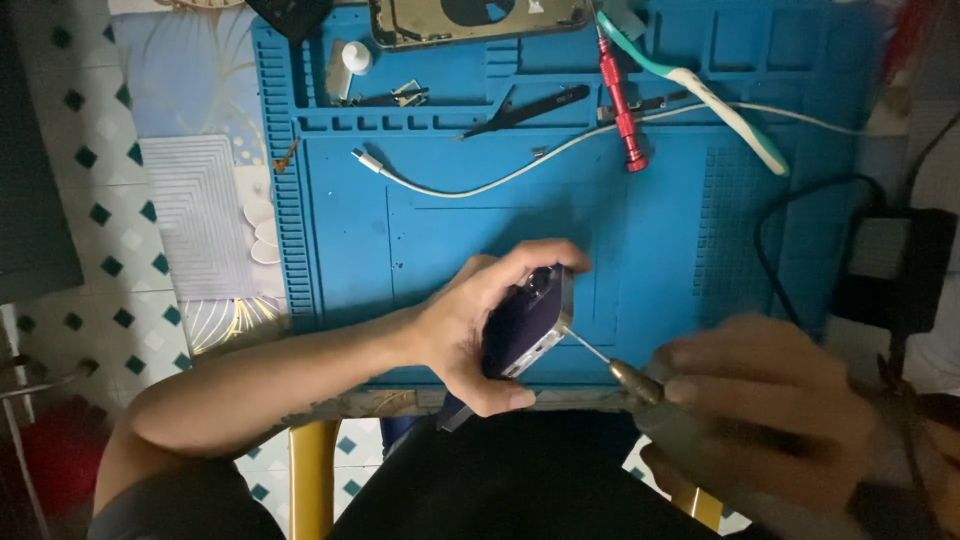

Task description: The person uses a rotary tool to grind or scrape the edges of a purple smartphone and a black electronic device. The person holds the devices in their left hand while operating the tool with their right hand over a blue work mat.

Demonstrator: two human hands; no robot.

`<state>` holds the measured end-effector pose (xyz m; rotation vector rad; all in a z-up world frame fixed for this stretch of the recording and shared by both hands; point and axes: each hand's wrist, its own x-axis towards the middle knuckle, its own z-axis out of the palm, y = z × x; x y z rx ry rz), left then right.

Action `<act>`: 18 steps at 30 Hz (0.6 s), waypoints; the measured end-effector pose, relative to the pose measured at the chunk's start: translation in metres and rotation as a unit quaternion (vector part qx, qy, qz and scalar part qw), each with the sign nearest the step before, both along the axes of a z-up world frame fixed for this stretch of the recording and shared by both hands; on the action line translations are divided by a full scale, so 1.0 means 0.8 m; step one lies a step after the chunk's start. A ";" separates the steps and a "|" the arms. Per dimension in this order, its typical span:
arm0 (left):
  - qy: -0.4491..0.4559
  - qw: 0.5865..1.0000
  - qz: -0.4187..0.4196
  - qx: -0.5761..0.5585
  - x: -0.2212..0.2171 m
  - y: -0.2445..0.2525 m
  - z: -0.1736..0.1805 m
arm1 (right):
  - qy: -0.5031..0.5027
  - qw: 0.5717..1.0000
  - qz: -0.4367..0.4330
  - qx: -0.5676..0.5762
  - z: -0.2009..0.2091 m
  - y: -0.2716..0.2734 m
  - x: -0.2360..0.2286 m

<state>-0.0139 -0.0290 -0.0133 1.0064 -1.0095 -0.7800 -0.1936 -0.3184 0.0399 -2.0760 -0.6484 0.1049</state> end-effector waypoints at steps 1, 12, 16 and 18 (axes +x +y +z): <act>0.002 1.000 -0.001 0.010 0.001 0.001 0.004 | -0.006 1.000 -0.002 0.003 -0.002 -0.001 -0.002; -0.005 1.000 0.010 0.017 0.001 0.000 0.002 | 0.007 0.997 0.004 0.073 0.021 0.026 0.027; -0.001 1.000 0.009 0.007 0.001 -0.002 0.000 | -0.036 0.999 -0.024 0.028 0.011 0.021 0.013; 0.000 1.000 0.011 0.003 0.000 -0.001 -0.002 | -0.052 0.997 -0.043 0.039 0.015 0.026 0.019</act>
